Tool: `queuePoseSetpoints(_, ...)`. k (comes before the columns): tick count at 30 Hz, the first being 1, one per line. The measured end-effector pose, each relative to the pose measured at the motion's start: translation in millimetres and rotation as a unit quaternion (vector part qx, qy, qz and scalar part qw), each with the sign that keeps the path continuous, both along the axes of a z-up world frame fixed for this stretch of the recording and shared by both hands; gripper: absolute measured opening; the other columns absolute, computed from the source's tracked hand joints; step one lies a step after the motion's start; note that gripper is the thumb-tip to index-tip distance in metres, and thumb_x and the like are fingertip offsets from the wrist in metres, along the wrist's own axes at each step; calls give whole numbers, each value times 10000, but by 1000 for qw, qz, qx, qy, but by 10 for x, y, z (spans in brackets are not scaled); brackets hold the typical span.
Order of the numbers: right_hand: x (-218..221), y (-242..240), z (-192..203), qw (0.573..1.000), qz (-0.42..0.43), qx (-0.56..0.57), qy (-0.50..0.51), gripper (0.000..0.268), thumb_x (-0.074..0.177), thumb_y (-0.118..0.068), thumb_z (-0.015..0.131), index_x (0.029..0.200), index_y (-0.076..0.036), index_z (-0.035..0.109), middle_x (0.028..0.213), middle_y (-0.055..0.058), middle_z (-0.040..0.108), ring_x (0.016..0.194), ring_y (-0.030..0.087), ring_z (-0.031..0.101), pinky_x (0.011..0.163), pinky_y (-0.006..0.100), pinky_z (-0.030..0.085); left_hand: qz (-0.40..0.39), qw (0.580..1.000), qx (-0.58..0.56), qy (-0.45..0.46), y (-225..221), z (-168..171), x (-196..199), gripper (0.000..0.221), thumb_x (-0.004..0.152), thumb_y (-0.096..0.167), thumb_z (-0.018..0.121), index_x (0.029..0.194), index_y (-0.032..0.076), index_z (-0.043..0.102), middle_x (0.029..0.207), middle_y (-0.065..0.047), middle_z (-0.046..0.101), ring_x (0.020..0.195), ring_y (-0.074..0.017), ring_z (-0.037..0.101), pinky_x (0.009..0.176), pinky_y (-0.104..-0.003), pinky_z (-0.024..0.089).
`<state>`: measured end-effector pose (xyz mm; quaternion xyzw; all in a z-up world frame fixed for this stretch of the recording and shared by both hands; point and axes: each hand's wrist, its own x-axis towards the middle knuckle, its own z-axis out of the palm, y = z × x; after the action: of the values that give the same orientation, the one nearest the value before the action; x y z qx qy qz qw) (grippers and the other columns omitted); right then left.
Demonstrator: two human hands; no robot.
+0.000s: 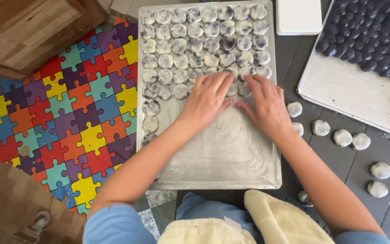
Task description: The person is manually preparing filled dough balls by taking small pieces of white dough, inserting a dark filling, and rolling them into spheres before placing them on a tray.
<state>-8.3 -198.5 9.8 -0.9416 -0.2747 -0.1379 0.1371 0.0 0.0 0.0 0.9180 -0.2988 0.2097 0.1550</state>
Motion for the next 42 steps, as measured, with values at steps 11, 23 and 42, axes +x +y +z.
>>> queuePoseSetpoints(11,-173,-74,-22,990,106,-85,48,747,929,-549,360,1455,-22,297,1509,184,293,1392,266,282,1060,548,215,-63,988,78,122,59,-9,-284,673,972,504,336,1430,12,316,1484,-180,321,1394,-261,289,1139,-515,81)
queuePoseSetpoints(23,-598,-1282,777,974,-12,169,151,335,1009,-140,452,1243,78,550,1239,216,567,1165,313,528,997,385,395,-84,947,140,278,47,462,-230,675,958,551,181,1483,136,90,1547,-79,85,1425,-249,67,1117,-518,-11)
queuePoseSetpoints(42,-791,-1190,306,973,-31,176,146,215,839,4,677,1012,-37,556,916,74,616,796,214,582,743,329,460,-64,943,-96,313,-1589,-42,111,179,742,221,664,812,188,503,792,3,656,772,-267,644,596,-427,475)
